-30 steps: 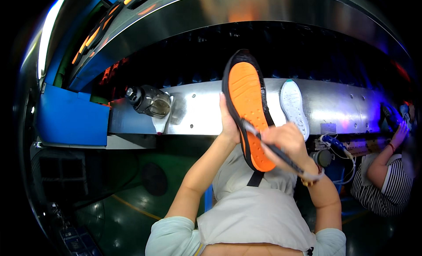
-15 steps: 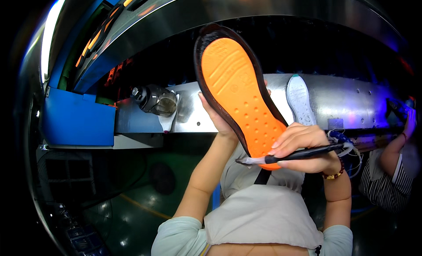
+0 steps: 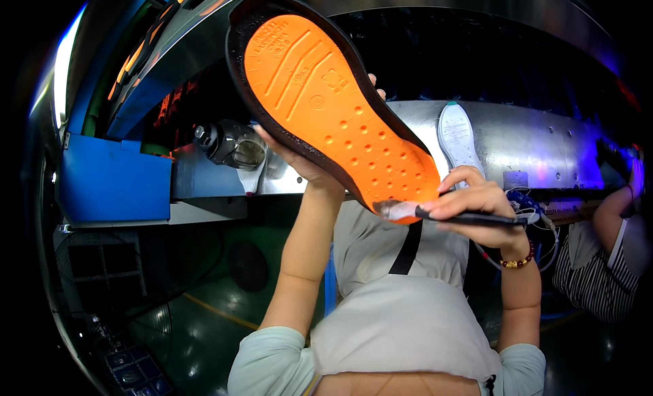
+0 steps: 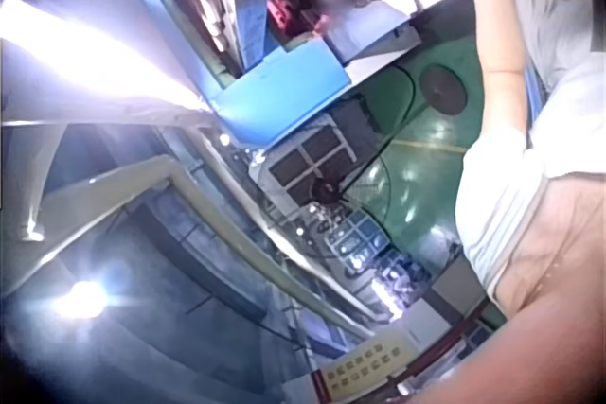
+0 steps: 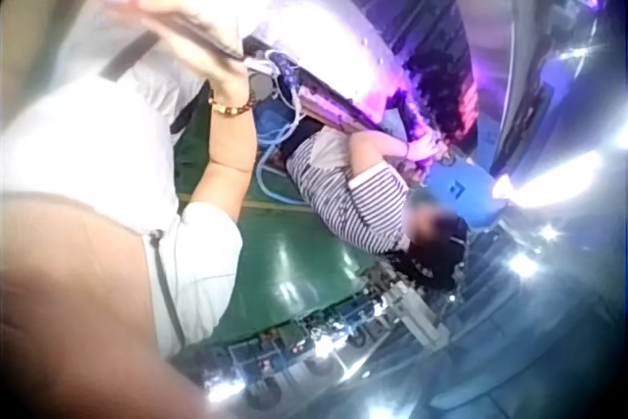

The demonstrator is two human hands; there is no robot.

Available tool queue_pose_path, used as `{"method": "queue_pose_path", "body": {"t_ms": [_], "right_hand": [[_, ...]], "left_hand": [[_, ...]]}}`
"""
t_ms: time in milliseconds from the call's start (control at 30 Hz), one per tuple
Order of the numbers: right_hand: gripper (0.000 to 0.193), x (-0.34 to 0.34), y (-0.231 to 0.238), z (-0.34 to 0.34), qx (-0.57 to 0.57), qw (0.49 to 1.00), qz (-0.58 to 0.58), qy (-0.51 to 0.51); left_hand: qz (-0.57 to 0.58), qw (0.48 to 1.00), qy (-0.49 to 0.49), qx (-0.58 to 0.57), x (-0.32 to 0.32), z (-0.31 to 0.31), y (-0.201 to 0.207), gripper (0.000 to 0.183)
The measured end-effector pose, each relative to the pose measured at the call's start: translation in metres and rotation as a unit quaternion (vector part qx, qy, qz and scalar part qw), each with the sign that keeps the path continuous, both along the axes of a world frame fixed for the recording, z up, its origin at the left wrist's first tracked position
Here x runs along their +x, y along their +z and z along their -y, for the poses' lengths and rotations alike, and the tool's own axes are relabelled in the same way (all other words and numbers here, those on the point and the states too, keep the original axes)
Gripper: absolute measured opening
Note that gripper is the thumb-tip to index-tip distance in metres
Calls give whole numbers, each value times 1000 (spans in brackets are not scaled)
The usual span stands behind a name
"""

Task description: The person repeatedly picks up orange shoe soles from a conveyor belt and uses a brush to apply a dark coating to the edges and surface. The person holds each sole, paints it, and places it back on the moving belt. The task is performed continuously throughout the clip.

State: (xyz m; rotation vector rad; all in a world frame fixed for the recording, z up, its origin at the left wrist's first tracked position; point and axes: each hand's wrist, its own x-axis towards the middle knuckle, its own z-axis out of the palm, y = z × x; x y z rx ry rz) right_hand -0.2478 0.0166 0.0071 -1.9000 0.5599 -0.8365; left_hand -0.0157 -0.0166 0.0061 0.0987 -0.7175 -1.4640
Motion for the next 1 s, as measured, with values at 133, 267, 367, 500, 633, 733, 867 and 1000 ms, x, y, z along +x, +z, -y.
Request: {"method": "queue_pose_path", "body": {"t_ms": [133, 267, 367, 500, 633, 733, 867, 1000], "right_hand": [[22, -13, -12, 12, 189, 958, 190, 106], [19, -5, -16, 14, 262, 926, 269, 35], [19, 12, -7, 2, 347, 870, 349, 3], [20, 16, 5, 0, 173, 965, 191, 40], [22, 2, 22, 14, 75, 980, 113, 144], [19, 7, 19, 17, 75, 986, 111, 102], [14, -2, 29, 17, 55, 974, 21, 221], [11, -3, 29, 24, -8, 983, 60, 176]], "left_hand": [[20, 1000, 2, 16, -1, -2, 13, 92], [35, 989, 78, 124, -11, -7, 16, 92], [45, 974, 178, 130, -39, -38, -14, 83], [1, 991, -124, 47, 2, -34, -39, 59], [39, 969, -214, 116, 8, -35, -10, 44], [165, 934, -207, 242, 4, -28, 9, 45], [307, 866, -321, 231, 13, -25, 12, 47], [309, 825, -312, 355, 7, -26, 18, 50]]}}
